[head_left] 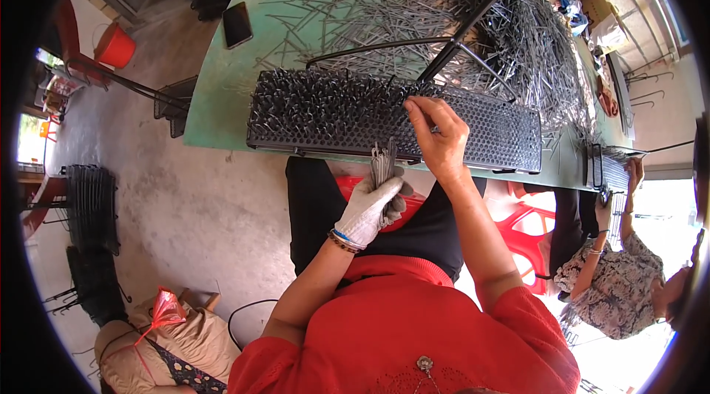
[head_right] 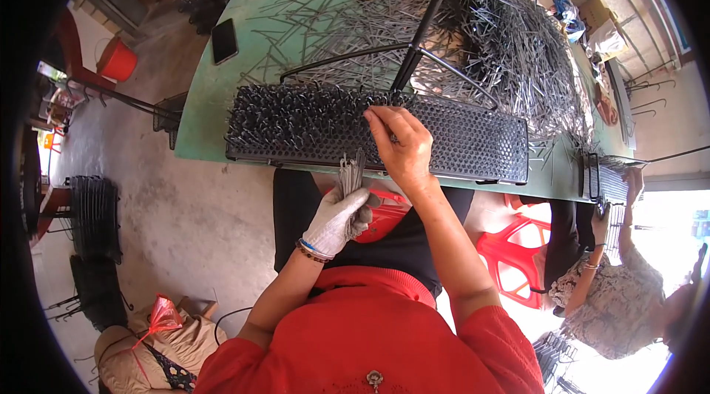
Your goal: Sort and bundle thin metal wire pieces at a fabrication workbench.
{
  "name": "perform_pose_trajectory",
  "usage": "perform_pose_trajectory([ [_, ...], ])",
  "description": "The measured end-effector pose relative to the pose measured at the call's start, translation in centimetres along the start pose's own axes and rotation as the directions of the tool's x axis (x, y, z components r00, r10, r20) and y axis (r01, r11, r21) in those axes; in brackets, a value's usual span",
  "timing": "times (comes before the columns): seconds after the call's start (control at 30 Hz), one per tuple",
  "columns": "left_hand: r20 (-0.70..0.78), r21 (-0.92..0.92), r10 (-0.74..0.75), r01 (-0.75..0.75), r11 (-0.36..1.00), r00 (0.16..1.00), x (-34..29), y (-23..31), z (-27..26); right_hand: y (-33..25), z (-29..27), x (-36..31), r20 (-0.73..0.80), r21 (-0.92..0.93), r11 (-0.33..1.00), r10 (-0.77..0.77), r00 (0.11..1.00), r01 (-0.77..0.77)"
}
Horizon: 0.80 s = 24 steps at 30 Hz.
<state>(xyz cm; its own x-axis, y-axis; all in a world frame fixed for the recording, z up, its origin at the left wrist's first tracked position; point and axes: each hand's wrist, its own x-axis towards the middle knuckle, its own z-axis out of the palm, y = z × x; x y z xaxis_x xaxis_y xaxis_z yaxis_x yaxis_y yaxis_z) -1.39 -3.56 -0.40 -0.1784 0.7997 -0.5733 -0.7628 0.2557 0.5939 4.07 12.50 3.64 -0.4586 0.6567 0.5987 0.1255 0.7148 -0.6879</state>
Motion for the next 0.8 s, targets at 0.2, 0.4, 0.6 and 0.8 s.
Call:
perform_pose_trajectory([
  [0.2,0.011,0.008,-0.012,0.012,1.0,1.0,0.2,0.0,-0.1,-0.2,0.0,0.0,0.022,-0.016,0.999,-0.036,0.999,0.036],
  [0.4,0.013,0.002,-0.006,0.006,1.0,1.0,0.3,-0.3,-0.2,-0.4,0.1,-0.2,0.001,-0.036,0.998,-0.045,0.999,0.045],
  [0.6,0.019,-0.017,-0.023,0.023,1.0,1.0,0.3,-0.1,-0.1,-0.2,0.1,-0.3,0.015,-0.103,0.993,-0.047,0.999,0.049],
  [0.8,0.033,-0.035,-0.02,0.021,0.999,0.999,0.2,0.1,-0.1,0.7,0.6,-1.0,0.024,-0.115,0.991,-0.067,0.997,0.07],
])
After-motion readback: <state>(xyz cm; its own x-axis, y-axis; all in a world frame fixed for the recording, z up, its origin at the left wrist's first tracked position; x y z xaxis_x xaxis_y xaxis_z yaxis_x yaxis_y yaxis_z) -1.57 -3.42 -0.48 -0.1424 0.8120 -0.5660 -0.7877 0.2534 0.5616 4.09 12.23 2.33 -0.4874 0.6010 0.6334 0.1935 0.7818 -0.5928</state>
